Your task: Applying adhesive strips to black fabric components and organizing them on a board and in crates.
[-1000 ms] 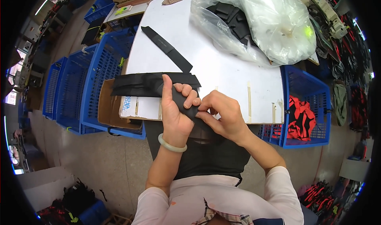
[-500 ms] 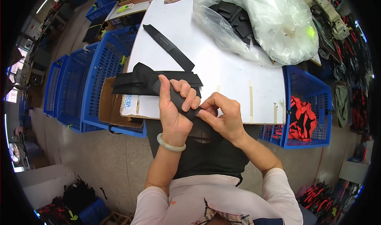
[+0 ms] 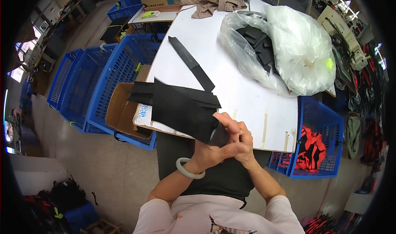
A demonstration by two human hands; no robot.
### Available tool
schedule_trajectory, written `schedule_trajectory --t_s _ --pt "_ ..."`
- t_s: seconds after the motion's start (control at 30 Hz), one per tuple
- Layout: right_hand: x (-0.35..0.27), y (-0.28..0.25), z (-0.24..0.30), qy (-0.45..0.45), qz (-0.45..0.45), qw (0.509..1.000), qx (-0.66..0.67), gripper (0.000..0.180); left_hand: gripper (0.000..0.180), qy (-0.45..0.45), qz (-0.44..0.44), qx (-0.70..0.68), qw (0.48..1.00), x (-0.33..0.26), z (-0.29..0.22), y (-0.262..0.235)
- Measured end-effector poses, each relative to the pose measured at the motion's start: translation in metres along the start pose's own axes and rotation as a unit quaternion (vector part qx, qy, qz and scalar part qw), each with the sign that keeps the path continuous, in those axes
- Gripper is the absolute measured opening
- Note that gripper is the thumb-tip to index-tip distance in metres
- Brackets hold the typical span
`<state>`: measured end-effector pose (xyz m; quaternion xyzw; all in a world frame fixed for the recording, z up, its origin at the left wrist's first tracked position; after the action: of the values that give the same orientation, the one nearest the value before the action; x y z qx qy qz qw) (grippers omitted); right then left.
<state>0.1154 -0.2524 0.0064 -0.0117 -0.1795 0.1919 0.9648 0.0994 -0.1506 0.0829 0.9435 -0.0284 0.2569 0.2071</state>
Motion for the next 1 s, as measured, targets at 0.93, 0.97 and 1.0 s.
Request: schedule_trajectory --t_s 0.93,0.97,1.0 --pt "0.000 -0.085 0.060 -0.176 -0.121 0.925 -0.314 0.018 0.035 -0.247 -0.057 0.084 0.964 -0.029 0.060 -0.039" --pt "-0.006 -0.091 0.062 -0.224 -0.122 0.885 -0.388 0.020 0.025 -0.250 -0.016 0.181 0.951 -0.038 0.054 -0.034" --pt "-0.013 -0.095 0.055 -0.232 -0.112 0.860 -0.439 0.018 0.016 -0.249 0.026 0.276 0.928 -0.044 0.051 -0.027"
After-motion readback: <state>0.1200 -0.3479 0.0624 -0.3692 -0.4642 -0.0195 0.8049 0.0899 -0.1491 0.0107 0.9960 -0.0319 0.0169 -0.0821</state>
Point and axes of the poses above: each hand's wrist, its own x-axis towards the middle knuckle, its own y-axis out of the palm, z = x × y, the point moved 10 cm from there along x, towards the middle knuckle, and after that the axes turned 3 degrees about z, right-handed, at the moved point
